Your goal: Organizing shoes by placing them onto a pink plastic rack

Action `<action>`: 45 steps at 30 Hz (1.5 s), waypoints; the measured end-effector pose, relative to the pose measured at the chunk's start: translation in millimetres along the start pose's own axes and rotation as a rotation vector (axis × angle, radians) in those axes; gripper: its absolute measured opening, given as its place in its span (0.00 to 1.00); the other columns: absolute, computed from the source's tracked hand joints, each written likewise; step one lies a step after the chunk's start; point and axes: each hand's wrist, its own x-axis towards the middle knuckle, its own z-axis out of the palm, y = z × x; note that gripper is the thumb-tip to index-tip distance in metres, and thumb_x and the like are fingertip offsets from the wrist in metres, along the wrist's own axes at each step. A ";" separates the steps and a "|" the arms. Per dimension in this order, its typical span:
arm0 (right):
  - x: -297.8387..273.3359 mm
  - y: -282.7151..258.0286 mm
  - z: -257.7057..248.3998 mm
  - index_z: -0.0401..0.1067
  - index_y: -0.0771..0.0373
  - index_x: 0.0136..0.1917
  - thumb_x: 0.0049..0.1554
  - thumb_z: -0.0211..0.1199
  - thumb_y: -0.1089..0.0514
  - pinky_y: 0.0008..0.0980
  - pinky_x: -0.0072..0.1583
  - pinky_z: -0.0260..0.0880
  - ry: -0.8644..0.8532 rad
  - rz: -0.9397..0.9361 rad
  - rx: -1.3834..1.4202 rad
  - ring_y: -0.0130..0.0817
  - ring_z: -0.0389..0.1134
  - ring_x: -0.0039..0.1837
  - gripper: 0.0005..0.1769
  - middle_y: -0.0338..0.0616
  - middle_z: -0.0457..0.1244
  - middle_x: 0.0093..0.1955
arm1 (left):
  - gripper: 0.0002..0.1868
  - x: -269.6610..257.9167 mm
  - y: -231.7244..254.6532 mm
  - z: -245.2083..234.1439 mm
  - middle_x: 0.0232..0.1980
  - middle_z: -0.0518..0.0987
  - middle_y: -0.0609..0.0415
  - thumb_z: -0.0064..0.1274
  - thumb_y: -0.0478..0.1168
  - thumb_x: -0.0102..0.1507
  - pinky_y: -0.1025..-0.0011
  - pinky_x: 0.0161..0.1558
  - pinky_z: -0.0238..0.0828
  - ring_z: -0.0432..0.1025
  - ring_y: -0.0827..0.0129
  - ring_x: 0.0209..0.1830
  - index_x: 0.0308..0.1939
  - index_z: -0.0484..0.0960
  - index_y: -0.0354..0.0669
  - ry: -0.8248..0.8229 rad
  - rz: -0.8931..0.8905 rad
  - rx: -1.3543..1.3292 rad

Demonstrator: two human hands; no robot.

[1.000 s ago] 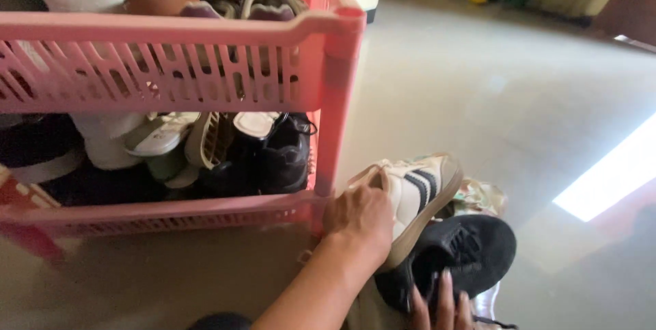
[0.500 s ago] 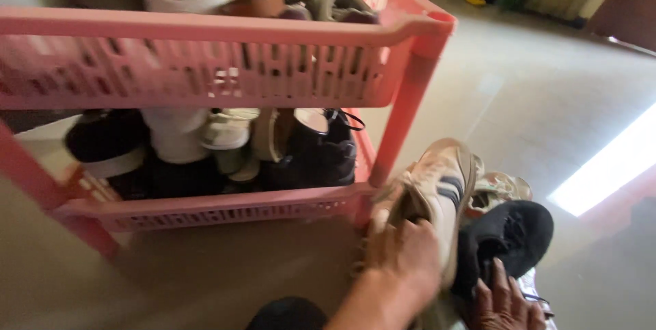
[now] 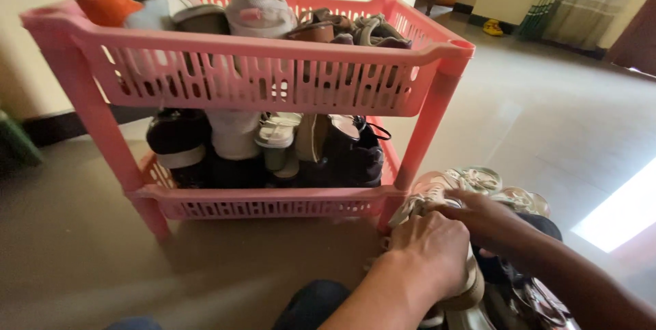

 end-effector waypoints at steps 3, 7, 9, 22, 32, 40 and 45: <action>17.2 -21.1 3.3 0.53 0.49 0.71 0.45 0.70 0.54 0.23 0.47 0.72 -0.172 -0.217 -0.451 0.30 0.64 0.54 0.43 0.38 0.61 0.58 | 0.16 10.5 -18.9 6.9 0.50 0.83 0.35 0.55 0.43 0.59 0.53 0.57 0.74 0.78 0.45 0.55 0.44 0.88 0.37 -0.025 0.036 0.051; -23.1 -82.1 -10.7 0.38 0.54 0.84 0.51 0.75 0.49 0.41 0.41 0.79 -0.315 0.373 -0.107 0.48 0.77 0.43 0.61 0.59 0.72 0.52 | 0.17 14.5 -45.9 12.5 0.54 0.82 0.34 0.57 0.37 0.55 0.52 0.57 0.75 0.77 0.45 0.57 0.47 0.87 0.34 -0.091 -0.020 0.000; -24.4 -78.7 -5.4 0.31 0.53 0.85 0.51 0.73 0.50 0.39 0.40 0.78 -0.333 0.369 -0.137 0.48 0.78 0.42 0.65 0.59 0.73 0.52 | 0.19 13.9 -54.7 3.1 0.56 0.81 0.34 0.57 0.37 0.55 0.51 0.58 0.74 0.76 0.44 0.59 0.48 0.86 0.33 -0.126 -0.053 -0.003; -45.0 -84.2 5.7 0.36 0.27 0.84 0.55 0.63 0.49 0.53 0.61 0.74 -0.092 0.415 -0.234 0.57 0.73 0.62 0.53 0.54 0.69 0.62 | 0.28 55.7 -69.7 10.6 0.66 0.74 0.35 0.61 0.42 0.54 0.51 0.64 0.70 0.70 0.46 0.68 0.58 0.83 0.35 -0.287 -0.144 0.007; -44.1 -81.8 12.4 0.41 0.25 0.82 0.54 0.62 0.49 0.53 0.61 0.74 -0.037 0.410 -0.244 0.56 0.74 0.61 0.51 0.52 0.70 0.59 | 0.30 46.5 -69.6 -0.4 0.69 0.74 0.45 0.63 0.45 0.53 0.49 0.62 0.71 0.70 0.51 0.68 0.59 0.81 0.40 -0.292 -0.224 -0.023; -50.6 -76.4 8.0 0.42 0.26 0.83 0.54 0.63 0.49 0.51 0.62 0.73 -0.020 0.432 -0.153 0.55 0.73 0.61 0.51 0.53 0.71 0.59 | 0.28 51.1 -83.6 32.0 0.59 0.81 0.41 0.63 0.46 0.51 0.55 0.58 0.74 0.76 0.52 0.59 0.53 0.85 0.38 -0.373 -0.115 -0.042; -39.4 -26.5 18.5 0.42 0.19 0.82 0.51 0.61 0.57 0.47 0.70 0.67 0.009 0.463 -0.001 0.51 0.69 0.70 0.54 0.49 0.68 0.67 | 0.25 44.9 -89.7 6.9 0.51 0.86 0.41 0.62 0.48 0.50 0.57 0.54 0.77 0.80 0.52 0.50 0.49 0.88 0.42 -0.209 -0.047 -0.109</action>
